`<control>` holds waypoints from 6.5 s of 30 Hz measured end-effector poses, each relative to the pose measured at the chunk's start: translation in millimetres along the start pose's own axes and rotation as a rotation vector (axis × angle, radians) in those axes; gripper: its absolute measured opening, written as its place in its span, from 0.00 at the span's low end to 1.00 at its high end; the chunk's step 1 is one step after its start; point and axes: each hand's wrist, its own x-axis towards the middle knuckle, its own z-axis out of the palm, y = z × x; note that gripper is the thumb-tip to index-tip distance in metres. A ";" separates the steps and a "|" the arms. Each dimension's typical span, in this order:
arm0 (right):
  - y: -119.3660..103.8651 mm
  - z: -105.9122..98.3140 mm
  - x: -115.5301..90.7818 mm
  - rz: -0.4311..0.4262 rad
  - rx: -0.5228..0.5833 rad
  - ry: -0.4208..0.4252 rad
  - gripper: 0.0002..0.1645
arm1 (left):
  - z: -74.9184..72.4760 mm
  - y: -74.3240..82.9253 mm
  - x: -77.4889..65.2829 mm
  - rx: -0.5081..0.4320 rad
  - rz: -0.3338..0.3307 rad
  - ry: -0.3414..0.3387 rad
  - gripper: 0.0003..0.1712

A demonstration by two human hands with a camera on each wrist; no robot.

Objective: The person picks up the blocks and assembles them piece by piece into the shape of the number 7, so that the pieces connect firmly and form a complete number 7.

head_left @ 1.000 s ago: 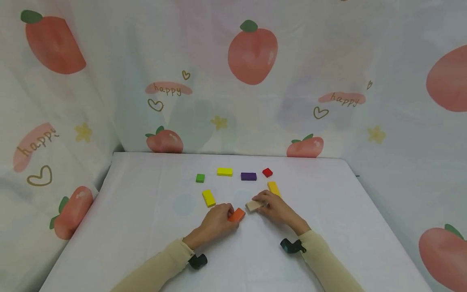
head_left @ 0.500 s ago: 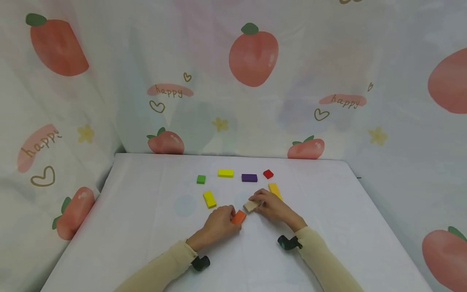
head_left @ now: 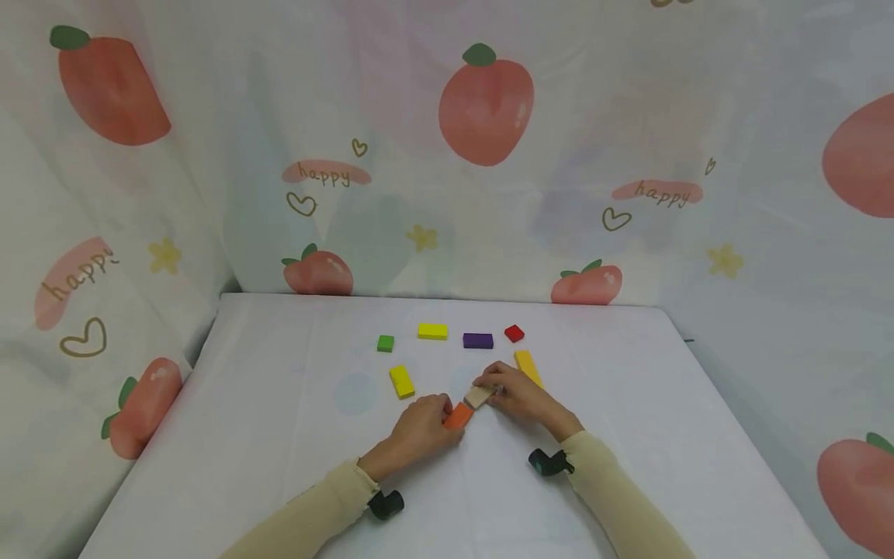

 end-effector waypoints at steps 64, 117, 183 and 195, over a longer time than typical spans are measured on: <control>-8.0 16.0 3.8 0.324 0.139 0.157 0.22 | -9.9 -11.9 -4.1 0.010 0.155 -0.108 0.30; -4.0 19.9 2.3 0.304 0.184 0.166 0.21 | 0.9 -8.3 -1.5 0.087 0.156 -0.026 0.24; -11.0 6.0 -6.8 0.279 0.196 0.152 0.22 | -9.0 -6.9 30.3 0.039 0.081 -0.183 0.29; -14.8 -16.3 -15.4 0.158 0.166 0.201 0.24 | -8.7 -7.1 30.4 0.027 0.088 -0.183 0.29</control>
